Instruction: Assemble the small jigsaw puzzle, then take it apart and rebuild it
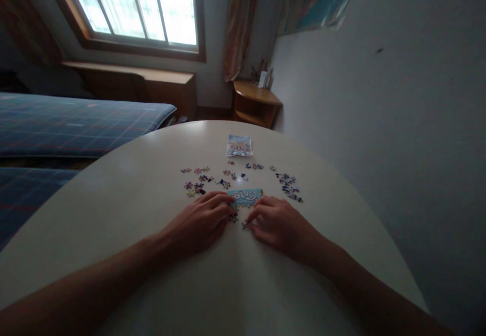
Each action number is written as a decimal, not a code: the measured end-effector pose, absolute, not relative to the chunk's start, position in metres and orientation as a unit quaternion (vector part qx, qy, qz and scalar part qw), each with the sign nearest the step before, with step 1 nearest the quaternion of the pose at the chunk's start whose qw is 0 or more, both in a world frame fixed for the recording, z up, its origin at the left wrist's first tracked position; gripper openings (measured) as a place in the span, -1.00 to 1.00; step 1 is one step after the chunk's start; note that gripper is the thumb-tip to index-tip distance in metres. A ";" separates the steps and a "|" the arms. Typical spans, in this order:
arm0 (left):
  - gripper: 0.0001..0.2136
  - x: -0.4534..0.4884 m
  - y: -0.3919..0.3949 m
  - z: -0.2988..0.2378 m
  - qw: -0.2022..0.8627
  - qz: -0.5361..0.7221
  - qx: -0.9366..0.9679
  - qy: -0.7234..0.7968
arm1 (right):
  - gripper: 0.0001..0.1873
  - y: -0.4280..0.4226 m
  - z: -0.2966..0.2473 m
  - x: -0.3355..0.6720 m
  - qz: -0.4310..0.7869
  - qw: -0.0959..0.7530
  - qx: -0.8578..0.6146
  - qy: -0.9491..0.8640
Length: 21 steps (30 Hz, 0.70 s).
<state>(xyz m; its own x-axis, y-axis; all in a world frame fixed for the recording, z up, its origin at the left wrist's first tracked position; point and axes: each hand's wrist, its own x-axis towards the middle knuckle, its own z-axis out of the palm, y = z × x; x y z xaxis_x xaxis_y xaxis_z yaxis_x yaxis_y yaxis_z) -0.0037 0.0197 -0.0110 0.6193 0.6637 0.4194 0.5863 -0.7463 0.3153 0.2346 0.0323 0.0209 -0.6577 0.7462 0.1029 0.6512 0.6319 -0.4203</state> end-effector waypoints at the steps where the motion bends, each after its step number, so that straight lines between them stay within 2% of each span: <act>1: -0.80 -0.004 0.020 -0.011 0.072 0.264 0.897 0.347 | -0.86 0.033 0.021 0.235 0.179 0.134 -0.392 -0.892; 13: -0.81 -0.005 0.020 -0.011 0.040 0.264 0.928 0.260 | -0.92 0.033 0.019 0.233 0.203 0.139 -0.384 -0.890; 19: -0.75 -0.006 0.020 -0.011 0.050 0.244 0.935 0.252 | -0.70 0.031 0.024 0.233 0.198 0.134 -0.375 -0.896; 21: -0.73 -0.006 0.020 -0.010 0.048 0.243 0.934 0.259 | -0.70 0.031 0.024 0.234 0.199 0.135 -0.369 -0.898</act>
<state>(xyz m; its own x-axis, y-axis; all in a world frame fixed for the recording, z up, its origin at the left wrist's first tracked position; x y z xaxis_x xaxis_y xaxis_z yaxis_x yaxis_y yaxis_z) -0.0061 0.0198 -0.0097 0.7481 0.5061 0.4291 0.4594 -0.8617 0.2155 0.2342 0.0305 0.0241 -0.6909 0.7165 0.0962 0.6091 0.6487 -0.4563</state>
